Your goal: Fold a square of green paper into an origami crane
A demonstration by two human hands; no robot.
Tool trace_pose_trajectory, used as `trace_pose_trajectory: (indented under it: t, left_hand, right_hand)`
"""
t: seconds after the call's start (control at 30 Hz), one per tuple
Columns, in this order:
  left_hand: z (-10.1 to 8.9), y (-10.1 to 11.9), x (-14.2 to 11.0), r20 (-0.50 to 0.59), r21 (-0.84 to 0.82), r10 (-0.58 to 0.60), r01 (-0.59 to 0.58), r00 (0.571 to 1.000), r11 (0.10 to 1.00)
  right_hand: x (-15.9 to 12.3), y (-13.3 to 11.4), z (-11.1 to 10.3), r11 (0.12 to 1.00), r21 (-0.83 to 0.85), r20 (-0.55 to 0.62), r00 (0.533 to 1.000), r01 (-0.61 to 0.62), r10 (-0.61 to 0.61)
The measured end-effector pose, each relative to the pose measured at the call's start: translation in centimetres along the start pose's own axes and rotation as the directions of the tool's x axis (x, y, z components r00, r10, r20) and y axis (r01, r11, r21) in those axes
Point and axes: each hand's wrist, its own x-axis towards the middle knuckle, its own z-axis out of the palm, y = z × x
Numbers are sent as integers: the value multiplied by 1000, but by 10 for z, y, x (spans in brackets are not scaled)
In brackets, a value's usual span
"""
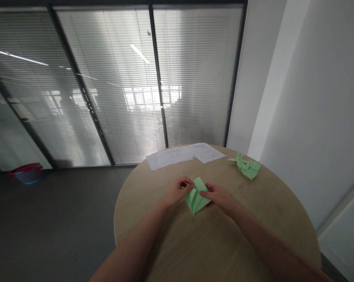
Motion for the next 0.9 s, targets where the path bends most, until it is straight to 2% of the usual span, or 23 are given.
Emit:
trace_pose_trajectory:
  t: [0.1, 0.33, 0.5, 0.9]
  left_hand:
    - [-2, 5, -2, 22, 36, 18, -19, 1000, 999]
    - [-7, 16, -4, 47, 178, 69, -76, 997, 981]
    - [4, 14, -3, -18, 348, 94, -82, 995, 934]
    - [13, 17, -3, -89, 394, 101, -58, 991, 917]
  right_hand:
    - [1, 1, 0, 999, 37, 39, 999, 18, -19]
    - [-1, 1, 0, 998, 57, 27, 999, -25, 23]
    - [-1, -1, 5, 998, 9, 53, 996, 69, -69]
    - [-3, -6, 8, 987, -60, 60, 988, 148, -144]
